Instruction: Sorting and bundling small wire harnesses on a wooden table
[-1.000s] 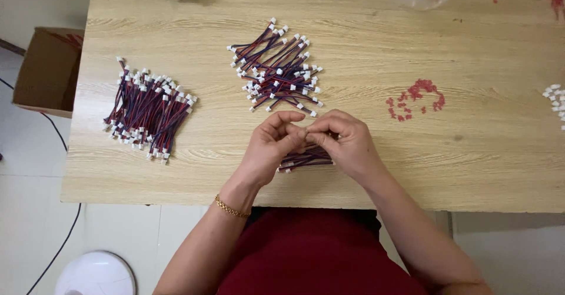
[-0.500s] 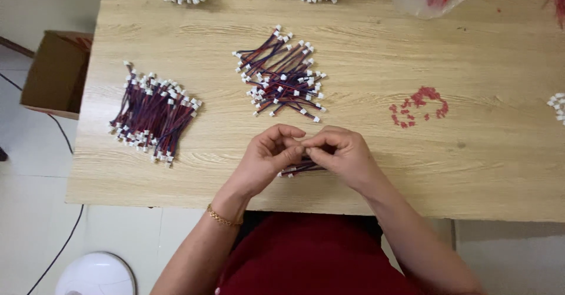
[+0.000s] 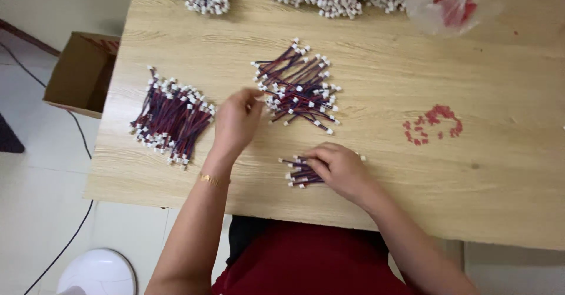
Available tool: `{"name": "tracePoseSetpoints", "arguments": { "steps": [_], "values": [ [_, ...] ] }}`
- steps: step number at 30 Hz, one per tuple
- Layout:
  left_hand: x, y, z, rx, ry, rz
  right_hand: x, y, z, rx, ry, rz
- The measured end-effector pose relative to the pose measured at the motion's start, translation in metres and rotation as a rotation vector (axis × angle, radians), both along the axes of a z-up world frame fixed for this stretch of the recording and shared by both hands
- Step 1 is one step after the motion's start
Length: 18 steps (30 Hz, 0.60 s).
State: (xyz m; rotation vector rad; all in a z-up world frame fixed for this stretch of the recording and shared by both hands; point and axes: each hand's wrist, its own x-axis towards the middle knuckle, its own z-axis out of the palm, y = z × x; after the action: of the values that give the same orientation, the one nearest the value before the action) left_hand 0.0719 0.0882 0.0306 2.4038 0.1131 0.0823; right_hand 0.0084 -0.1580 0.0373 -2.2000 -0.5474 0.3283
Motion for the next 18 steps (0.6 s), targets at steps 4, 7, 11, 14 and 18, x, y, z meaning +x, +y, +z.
{"name": "tracePoseSetpoints", "arguments": {
  "steps": [4, 7, 11, 14, 18],
  "values": [
    [0.047, 0.021, -0.036, 0.091, -0.205, 0.042, -0.001, -0.023, 0.001, 0.054, -0.012, -0.109],
    [0.065, 0.018, -0.037, 0.152, -0.196, 0.075, -0.006, -0.047, 0.004, 0.059, -0.083, -0.270],
    [0.087, 0.015, -0.045, 0.168, -0.065, 0.112, -0.014, -0.083, -0.007, 0.043, -0.047, -0.434],
    [0.092, 0.013, -0.048, 0.194, -0.063, 0.098, -0.017, -0.109, -0.012, -0.018, 0.001, -0.526],
    [0.097, 0.013, -0.060, 0.260, 0.040, 0.132, -0.024, -0.124, 0.002, -0.081, 0.104, -0.707]
  ]
}}
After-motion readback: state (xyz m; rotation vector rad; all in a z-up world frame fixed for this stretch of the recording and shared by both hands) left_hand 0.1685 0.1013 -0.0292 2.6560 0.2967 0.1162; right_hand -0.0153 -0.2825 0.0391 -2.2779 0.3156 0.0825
